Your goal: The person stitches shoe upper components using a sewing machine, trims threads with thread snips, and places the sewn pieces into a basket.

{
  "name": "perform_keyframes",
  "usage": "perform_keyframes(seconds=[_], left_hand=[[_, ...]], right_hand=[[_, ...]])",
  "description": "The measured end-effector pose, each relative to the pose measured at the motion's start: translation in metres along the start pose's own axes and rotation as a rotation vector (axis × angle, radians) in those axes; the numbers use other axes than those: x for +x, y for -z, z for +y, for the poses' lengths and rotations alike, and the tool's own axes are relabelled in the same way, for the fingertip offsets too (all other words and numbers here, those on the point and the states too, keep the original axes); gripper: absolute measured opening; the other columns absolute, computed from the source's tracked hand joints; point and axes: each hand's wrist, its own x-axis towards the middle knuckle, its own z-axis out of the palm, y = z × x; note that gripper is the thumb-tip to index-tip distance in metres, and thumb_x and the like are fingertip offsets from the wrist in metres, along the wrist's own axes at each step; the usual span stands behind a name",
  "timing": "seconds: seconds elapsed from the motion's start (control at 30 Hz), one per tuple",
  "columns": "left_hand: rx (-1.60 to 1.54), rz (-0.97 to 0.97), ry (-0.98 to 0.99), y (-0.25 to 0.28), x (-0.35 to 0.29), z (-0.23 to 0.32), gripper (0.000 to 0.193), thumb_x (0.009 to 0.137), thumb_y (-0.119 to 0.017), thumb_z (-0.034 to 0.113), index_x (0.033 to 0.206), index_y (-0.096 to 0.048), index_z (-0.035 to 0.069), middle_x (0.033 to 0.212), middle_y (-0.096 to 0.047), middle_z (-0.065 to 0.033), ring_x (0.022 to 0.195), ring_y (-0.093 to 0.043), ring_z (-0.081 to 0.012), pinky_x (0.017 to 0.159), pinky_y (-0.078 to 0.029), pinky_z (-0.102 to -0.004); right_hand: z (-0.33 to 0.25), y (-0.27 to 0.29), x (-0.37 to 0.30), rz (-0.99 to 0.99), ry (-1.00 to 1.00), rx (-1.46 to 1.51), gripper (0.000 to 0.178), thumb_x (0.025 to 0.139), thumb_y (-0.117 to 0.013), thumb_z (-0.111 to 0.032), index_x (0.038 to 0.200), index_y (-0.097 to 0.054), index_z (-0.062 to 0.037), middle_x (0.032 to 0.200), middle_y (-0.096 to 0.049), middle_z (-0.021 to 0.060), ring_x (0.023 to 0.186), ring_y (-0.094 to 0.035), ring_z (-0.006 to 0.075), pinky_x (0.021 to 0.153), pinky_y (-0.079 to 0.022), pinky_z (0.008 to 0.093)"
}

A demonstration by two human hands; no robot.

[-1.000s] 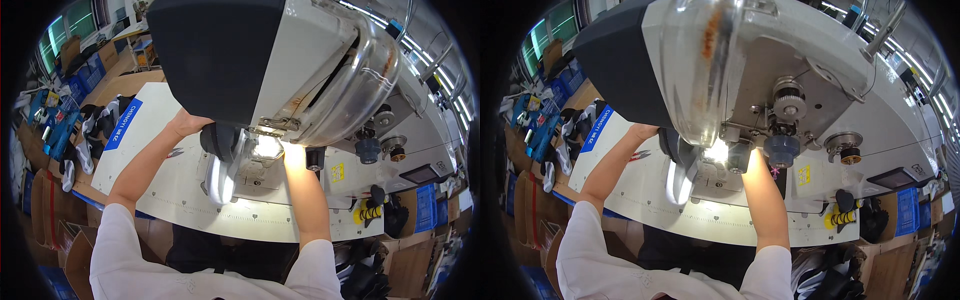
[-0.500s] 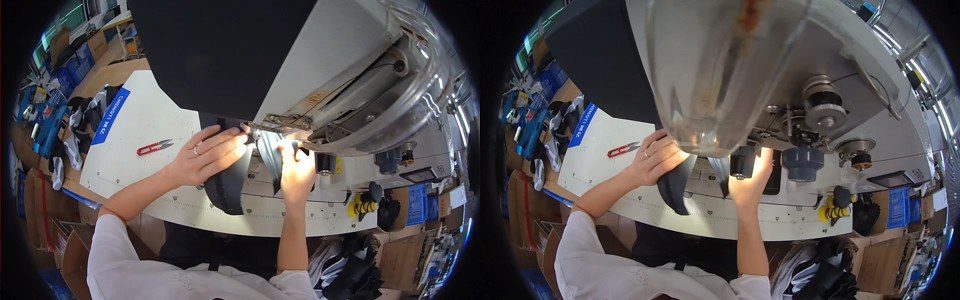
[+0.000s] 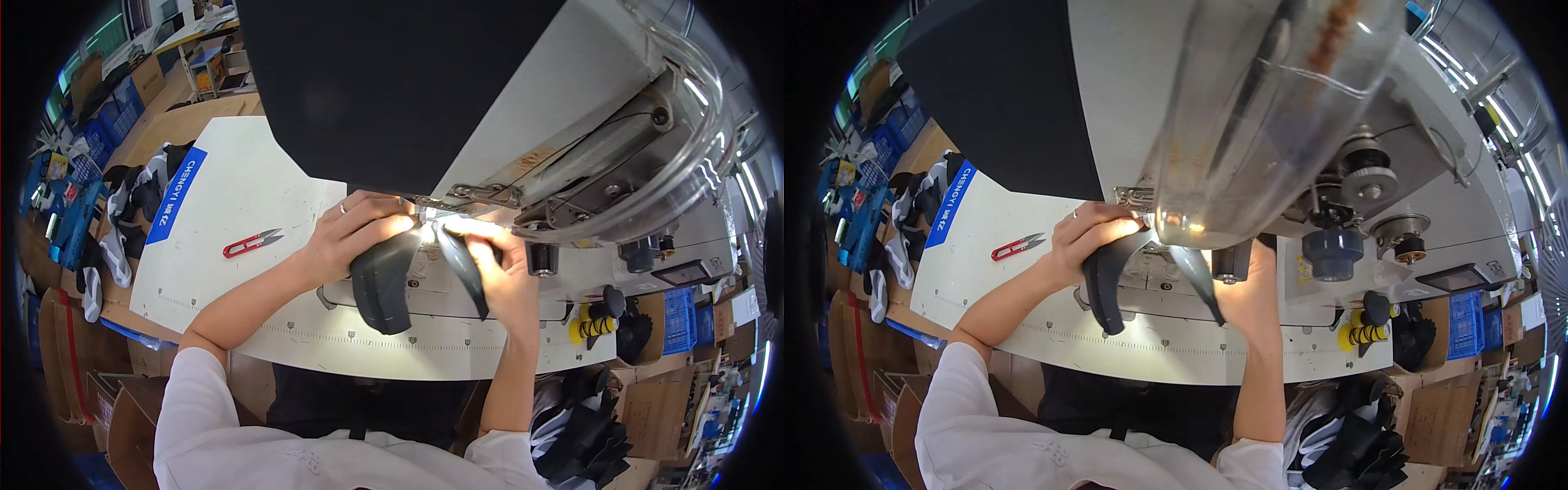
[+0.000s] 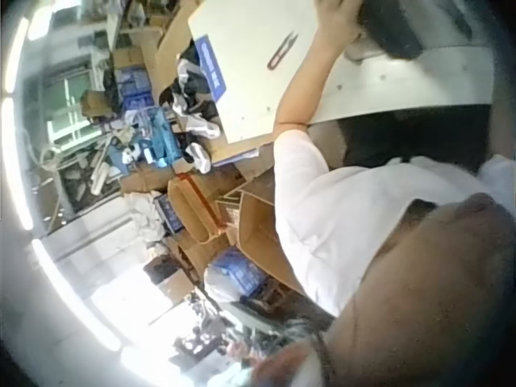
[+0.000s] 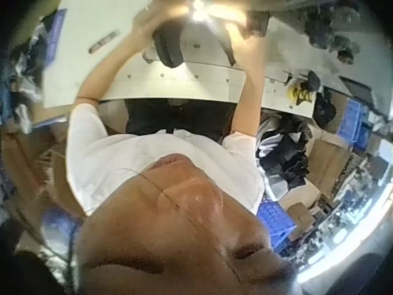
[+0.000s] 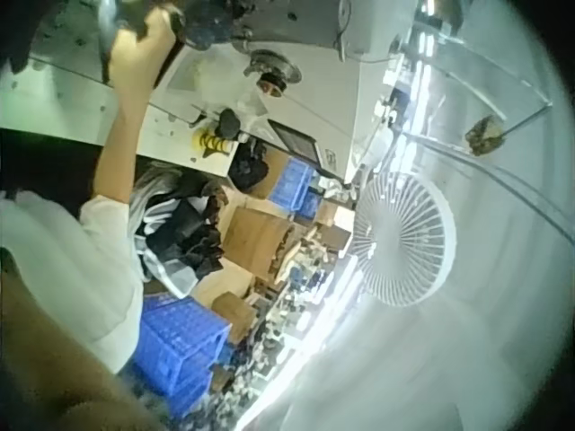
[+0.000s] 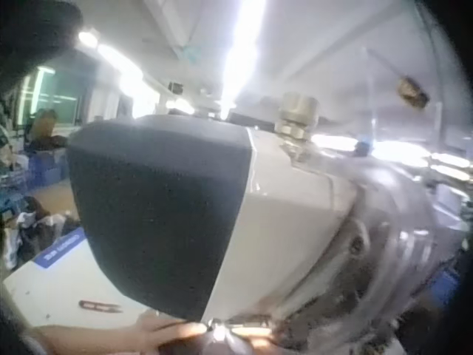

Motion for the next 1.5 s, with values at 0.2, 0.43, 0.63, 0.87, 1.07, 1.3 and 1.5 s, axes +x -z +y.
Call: perform_keyframes(seconds=[0.2, 0.43, 0.63, 0.87, 1.07, 1.3, 1.5], left_hand=[[-0.184, 0.008, 0.210, 0.010, -0.005, 0.002, 0.032, 0.071, -0.075, 0.005, 0.102, -0.067, 0.003, 0.104, -0.069, -0.0132, 0.090, -0.068, -0.0236, 0.075, -0.054, -0.0308], [-0.187, 0.000, 0.165, 0.018, -0.004, 0.006, 0.032, 0.071, -0.076, 0.013, 0.101, -0.068, 0.003, 0.104, -0.070, -0.0127, 0.092, -0.068, -0.0230, 0.080, -0.054, -0.0296], [-0.083, -0.033, 0.032, 0.020, 0.006, 0.009, 0.039, 0.066, -0.078, 0.016, 0.102, -0.069, 0.005, 0.105, -0.069, -0.0114, 0.096, -0.067, -0.0225, 0.078, -0.056, -0.0299], [0.007, -0.097, 0.030, 0.012, -0.010, -0.011, 0.038, 0.065, -0.076, 0.010, 0.103, -0.068, 0.010, 0.109, -0.066, -0.0106, 0.098, -0.065, -0.0267, 0.078, -0.054, -0.0326], [-0.188, -0.115, 0.155, 0.016, 0.000, -0.012, 0.041, 0.065, -0.078, 0.010, 0.104, -0.069, 0.009, 0.106, -0.069, -0.0101, 0.091, -0.068, -0.0241, 0.076, -0.056, -0.0315], [-0.106, -0.078, 0.104, 0.017, -0.001, -0.003, 0.038, 0.068, -0.077, 0.014, 0.106, -0.068, 0.009, 0.106, -0.069, -0.0090, 0.092, -0.068, -0.0235, 0.078, -0.056, -0.0326], [-0.137, -0.039, 0.148, 0.013, -0.005, 0.002, 0.041, 0.068, -0.077, 0.015, 0.107, -0.067, 0.006, 0.108, -0.067, -0.0111, 0.094, -0.067, -0.0239, 0.080, -0.055, -0.0332]], right_hand=[[-0.012, 0.000, -0.009, -0.138, -0.021, -0.131, 0.018, 0.095, -0.058, -0.005, 0.110, -0.068, -0.0029, 0.097, -0.067, 0.0085, 0.086, -0.059, 0.0140, 0.079, -0.046, 0.0263], [-0.029, -0.007, -0.030, -0.254, 0.251, -0.683, 0.044, 0.084, -0.052, 0.006, 0.120, -0.066, -0.0148, 0.097, -0.063, 0.0201, 0.078, -0.062, 0.0341, 0.068, -0.051, 0.0365], [-0.025, -0.014, -0.034, -0.156, 0.324, -0.849, 0.054, 0.065, -0.059, 0.005, 0.116, -0.066, -0.0109, 0.063, -0.058, 0.0104, 0.057, -0.059, 0.0308, 0.056, -0.046, 0.0392], [-0.023, -0.027, -0.025, -0.057, 0.198, -0.788, 0.048, 0.077, -0.051, 0.008, 0.116, -0.069, -0.0139, 0.106, -0.059, 0.0226, 0.084, -0.064, 0.0373, 0.072, -0.052, 0.0396], [-0.022, -0.016, -0.019, -0.001, 0.084, -0.577, 0.047, 0.079, -0.049, 0.013, 0.116, -0.068, -0.0076, 0.112, -0.062, 0.0224, 0.098, -0.063, 0.0345, 0.088, -0.048, 0.0347], [-0.004, -0.010, -0.026, 0.031, 0.195, -0.256, 0.033, 0.077, -0.050, 0.014, 0.104, -0.066, 0.0048, 0.093, -0.062, 0.0194, 0.072, -0.062, 0.0299, 0.067, -0.047, 0.0339], [-0.026, -0.019, -0.034, -0.022, 0.249, -0.547, 0.038, 0.076, -0.056, 0.007, 0.109, -0.069, -0.0048, 0.051, -0.046, 0.0168, 0.047, -0.051, 0.0331, 0.054, -0.042, 0.0384]])
